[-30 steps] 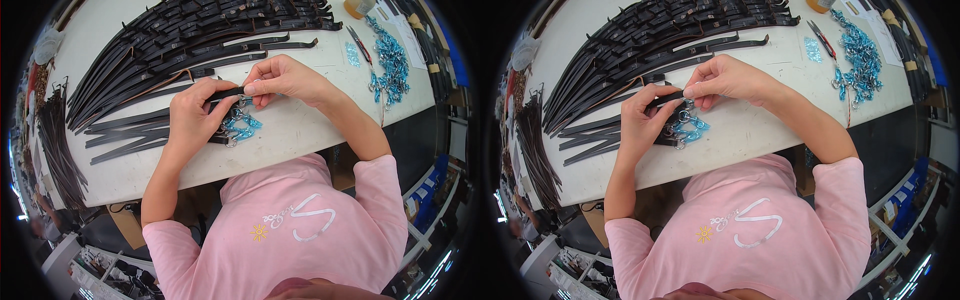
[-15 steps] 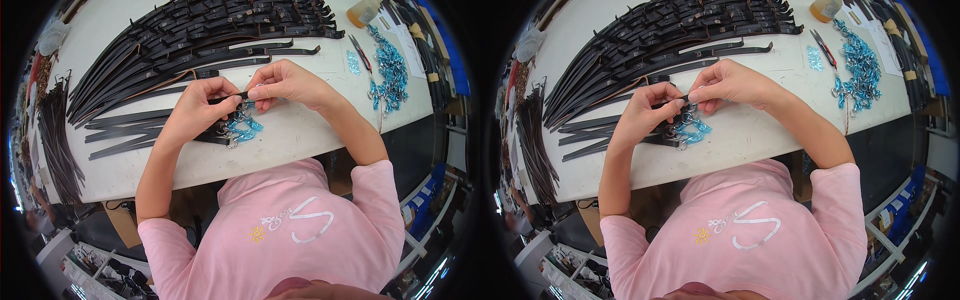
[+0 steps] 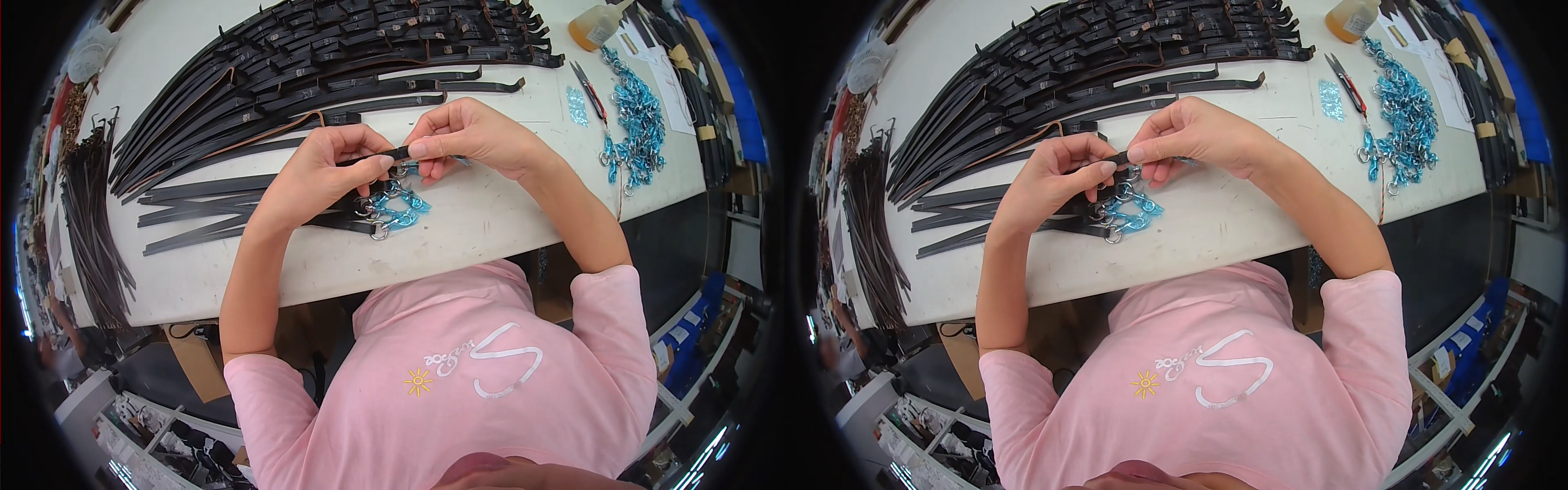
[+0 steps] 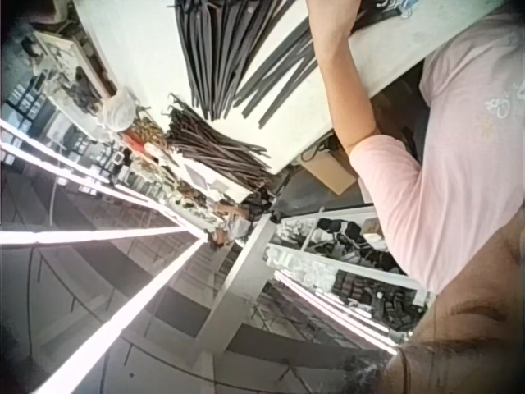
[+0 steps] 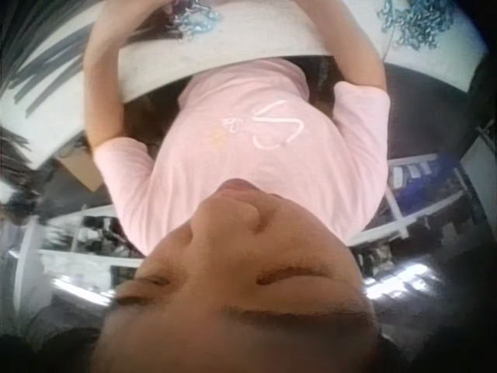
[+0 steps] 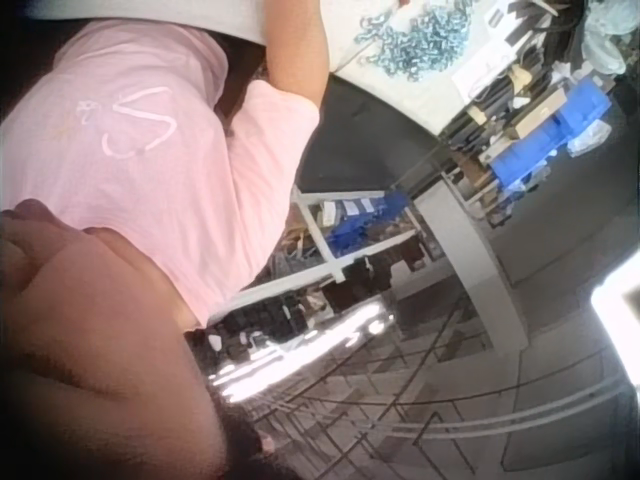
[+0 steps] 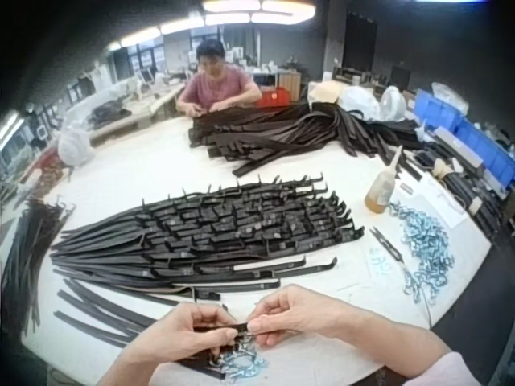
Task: The person attaches small metal rings to the ends of black leather strips. They pick up a strip, thread a ring through the end, and place the finished item on the table. The process is repeated continuously with multiple strips and rings.
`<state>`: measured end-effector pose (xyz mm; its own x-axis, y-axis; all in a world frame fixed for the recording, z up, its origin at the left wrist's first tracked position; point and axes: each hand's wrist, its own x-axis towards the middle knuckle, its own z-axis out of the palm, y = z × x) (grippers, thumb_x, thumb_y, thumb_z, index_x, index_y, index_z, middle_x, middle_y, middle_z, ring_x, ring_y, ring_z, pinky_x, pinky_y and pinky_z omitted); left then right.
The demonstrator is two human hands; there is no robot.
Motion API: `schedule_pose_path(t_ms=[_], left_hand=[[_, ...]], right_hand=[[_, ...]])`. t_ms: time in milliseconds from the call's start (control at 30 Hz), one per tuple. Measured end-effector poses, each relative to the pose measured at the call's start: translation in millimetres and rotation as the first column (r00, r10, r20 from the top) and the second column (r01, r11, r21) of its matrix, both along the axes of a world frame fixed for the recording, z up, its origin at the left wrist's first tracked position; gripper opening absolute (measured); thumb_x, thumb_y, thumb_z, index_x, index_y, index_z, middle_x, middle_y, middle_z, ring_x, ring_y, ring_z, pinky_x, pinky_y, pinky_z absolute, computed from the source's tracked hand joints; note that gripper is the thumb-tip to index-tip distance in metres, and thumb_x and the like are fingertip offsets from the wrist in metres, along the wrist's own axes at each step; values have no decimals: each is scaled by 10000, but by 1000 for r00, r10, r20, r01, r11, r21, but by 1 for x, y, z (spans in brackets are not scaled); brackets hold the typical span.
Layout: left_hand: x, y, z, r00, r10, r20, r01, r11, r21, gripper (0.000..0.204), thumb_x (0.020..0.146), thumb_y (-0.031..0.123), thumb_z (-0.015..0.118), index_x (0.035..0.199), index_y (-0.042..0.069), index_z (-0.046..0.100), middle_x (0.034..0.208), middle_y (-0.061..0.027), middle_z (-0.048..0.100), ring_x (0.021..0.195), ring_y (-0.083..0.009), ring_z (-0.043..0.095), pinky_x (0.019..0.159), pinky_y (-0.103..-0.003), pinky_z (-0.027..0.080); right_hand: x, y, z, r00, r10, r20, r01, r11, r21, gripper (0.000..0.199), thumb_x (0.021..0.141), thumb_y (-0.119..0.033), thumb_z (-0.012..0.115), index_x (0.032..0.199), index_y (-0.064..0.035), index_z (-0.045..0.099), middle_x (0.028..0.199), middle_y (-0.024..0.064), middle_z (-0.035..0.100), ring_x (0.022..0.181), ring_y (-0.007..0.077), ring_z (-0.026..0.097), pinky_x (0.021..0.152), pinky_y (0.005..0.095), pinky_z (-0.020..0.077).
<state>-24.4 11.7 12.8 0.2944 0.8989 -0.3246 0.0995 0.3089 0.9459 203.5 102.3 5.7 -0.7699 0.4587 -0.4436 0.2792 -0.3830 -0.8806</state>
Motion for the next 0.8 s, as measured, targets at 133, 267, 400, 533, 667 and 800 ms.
schedule_pose_path(t_ms=[133, 267, 400, 533, 667, 800], left_hand=[[-1, 1, -5, 999, 18, 31, -17, 999, -28, 180, 954, 162, 679, 983, -15, 690, 824, -27, 656, 688, -66, 575, 649, -213, 487], [1, 1, -9, 999, 15, 30, -15, 1000, 6, 167, 950, 150, 668, 953, -15, 693, 798, -22, 654, 663, -57, 566, 642, -209, 484], [6, 0, -12, 999, 24, -39, -21, 997, 76, 135, 930, 118, 657, 876, -5, 672, 749, -5, 633, 645, -48, 552, 616, -208, 475], [7, -2, -12, 997, 29, -66, -24, 997, 78, 120, 909, 99, 651, 836, 3, 645, 715, 12, 614, 636, -40, 540, 597, -207, 464], [3, -5, -3, 998, 12, -65, -1, 987, 161, 119, 911, 106, 711, 922, 3, 653, 833, -1, 627, 714, -63, 558, 638, -216, 467], [10, -14, -1, 918, 163, -361, 21, 890, 456, 169, 854, 73, 762, 999, 12, 701, 842, -28, 670, 671, -99, 574, 580, -254, 453]], right_hand=[[0, 1, -1, 1000, 9, -5, -9, 1000, -1, 224, 910, -210, 760, 1001, -10, 724, 832, 53, 722, 747, 118, 714, 699, 213, 563], [0, 0, -1, 1000, 19, -10, -19, 1000, 15, 225, 904, -207, 766, 995, -6, 724, 833, 54, 719, 745, 119, 712, 707, 217, 566], [-2, -3, -2, 999, 32, 0, -32, 999, 44, 226, 898, -203, 772, 988, -1, 723, 832, 57, 717, 741, 116, 708, 709, 219, 568], [-2, -5, -3, 999, 41, -7, -41, 998, 51, 229, 894, -202, 775, 987, 1, 723, 833, 60, 718, 741, 113, 706, 700, 218, 564], [0, -1, 0, 999, 29, -15, -29, 999, 34, 235, 897, -212, 773, 993, -3, 724, 834, 57, 720, 748, 113, 709, 695, 216, 560], [0, 1, -1, 1000, 9, -9, -9, 1000, 9, 234, 897, -213, 769, 987, -1, 729, 849, 66, 722, 759, 120, 702, 715, 227, 559]])
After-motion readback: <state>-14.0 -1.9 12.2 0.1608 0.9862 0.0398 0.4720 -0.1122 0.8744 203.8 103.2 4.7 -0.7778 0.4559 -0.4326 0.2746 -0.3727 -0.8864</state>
